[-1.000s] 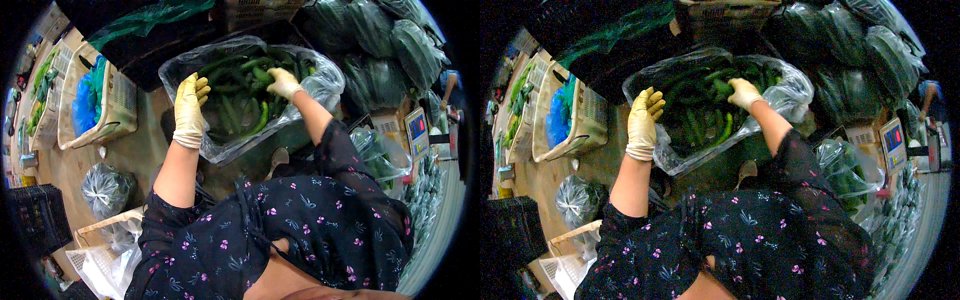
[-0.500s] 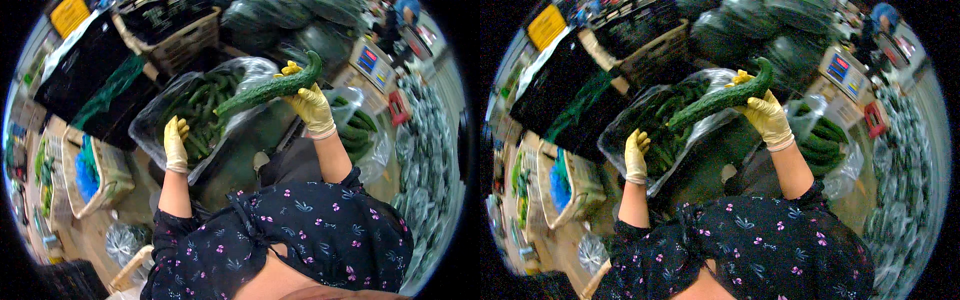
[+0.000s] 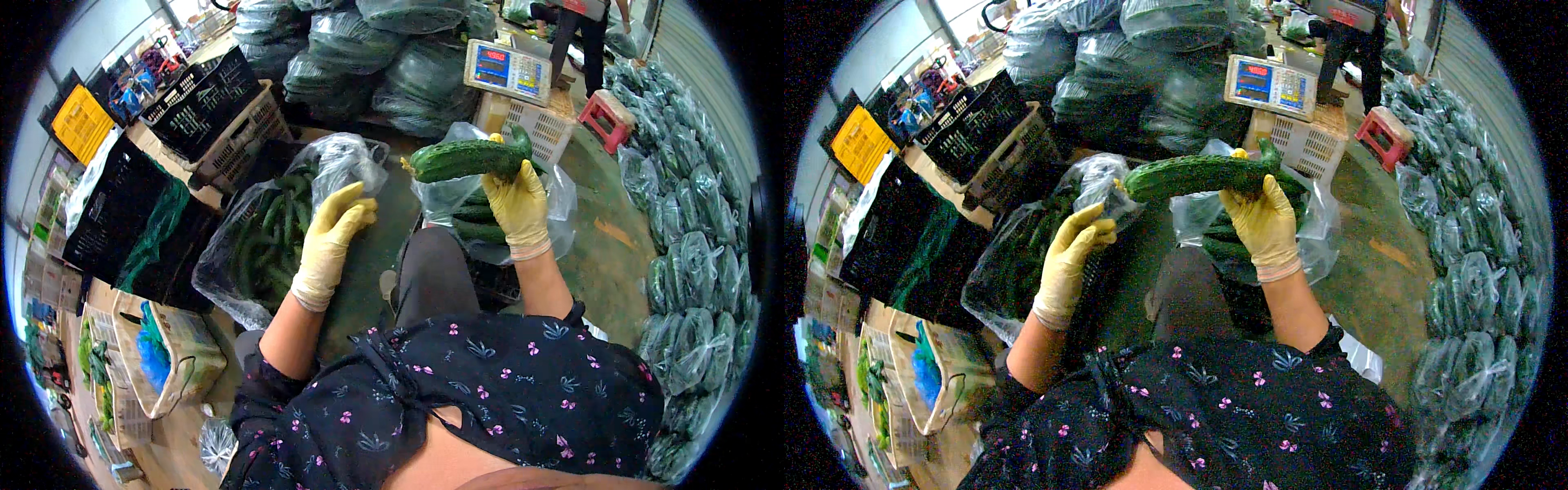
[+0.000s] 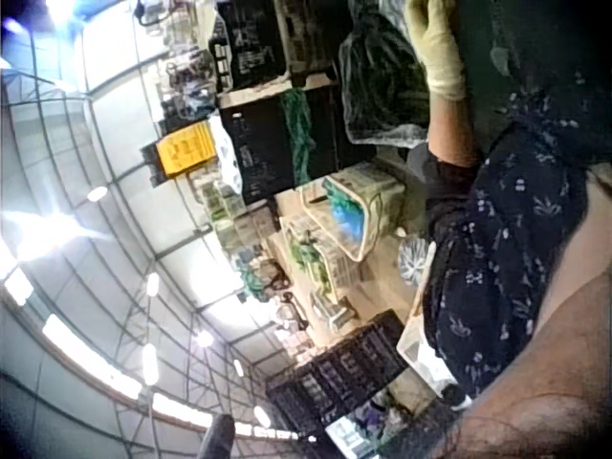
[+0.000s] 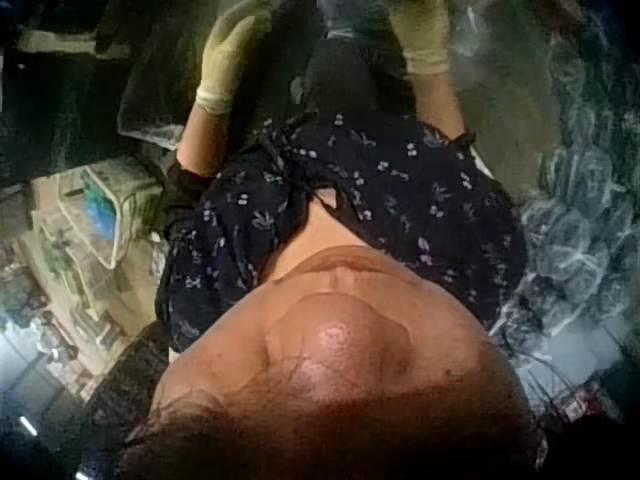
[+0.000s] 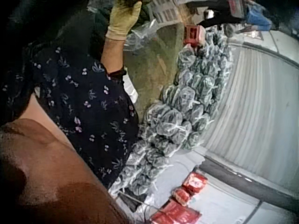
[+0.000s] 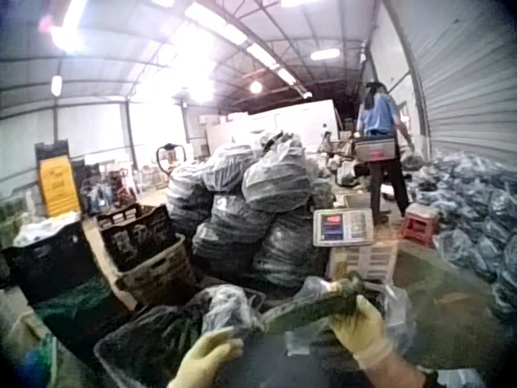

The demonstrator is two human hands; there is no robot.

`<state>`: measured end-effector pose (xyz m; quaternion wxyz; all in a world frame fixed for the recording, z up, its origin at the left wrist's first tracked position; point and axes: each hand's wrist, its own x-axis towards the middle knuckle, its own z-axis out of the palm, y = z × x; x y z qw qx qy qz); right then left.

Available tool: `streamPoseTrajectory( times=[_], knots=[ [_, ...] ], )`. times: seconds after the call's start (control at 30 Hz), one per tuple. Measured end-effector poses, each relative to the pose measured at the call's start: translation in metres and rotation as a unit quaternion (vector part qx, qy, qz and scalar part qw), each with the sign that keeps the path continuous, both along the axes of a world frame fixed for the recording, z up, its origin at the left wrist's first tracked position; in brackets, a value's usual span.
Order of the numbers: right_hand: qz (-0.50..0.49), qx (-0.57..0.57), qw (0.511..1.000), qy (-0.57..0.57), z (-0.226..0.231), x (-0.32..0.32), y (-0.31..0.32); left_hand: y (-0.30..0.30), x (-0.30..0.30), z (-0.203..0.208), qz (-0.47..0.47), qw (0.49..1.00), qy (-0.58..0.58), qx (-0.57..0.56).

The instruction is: The person picks up cucumbers from a large container, places them into a clear plastic bag on a scale to weigh them, and then ties and sets the bag aside.

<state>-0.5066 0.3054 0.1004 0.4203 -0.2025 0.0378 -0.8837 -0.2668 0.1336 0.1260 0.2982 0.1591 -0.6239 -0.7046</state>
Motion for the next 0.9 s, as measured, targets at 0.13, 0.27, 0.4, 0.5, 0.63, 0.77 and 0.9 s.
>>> streamPoseTrajectory(
  times=[0.13,0.27,0.4,0.5,0.63,0.77,0.9],
  knots=[
    [-0.082,0.025,0.992,0.089,0.004,-0.004,0.017,0.037,-0.029,0.05,-0.142,0.989,0.04,0.007],
    [-0.071,0.035,0.983,0.168,0.026,-0.009,0.033,0.057,-0.066,0.048,-0.113,0.993,-0.009,0.023],
    [-0.225,0.065,0.938,0.254,0.057,-0.032,0.065,0.056,-0.086,0.044,-0.073,0.997,-0.014,-0.005],
    [-0.22,0.035,0.939,0.264,0.063,-0.046,0.083,0.039,-0.085,0.038,-0.064,0.998,0.011,-0.009],
    [-0.132,0.016,0.982,0.136,0.035,-0.053,0.079,0.049,-0.086,0.034,-0.113,0.993,0.025,0.024],
    [-0.089,0.085,0.991,0.047,0.003,-0.026,0.057,0.071,-0.082,0.044,-0.238,0.971,0.033,0.011],
    [-0.109,0.148,0.981,-0.07,-0.018,-0.005,0.054,0.077,-0.094,0.039,-0.26,0.961,0.066,0.06]
  ],
)
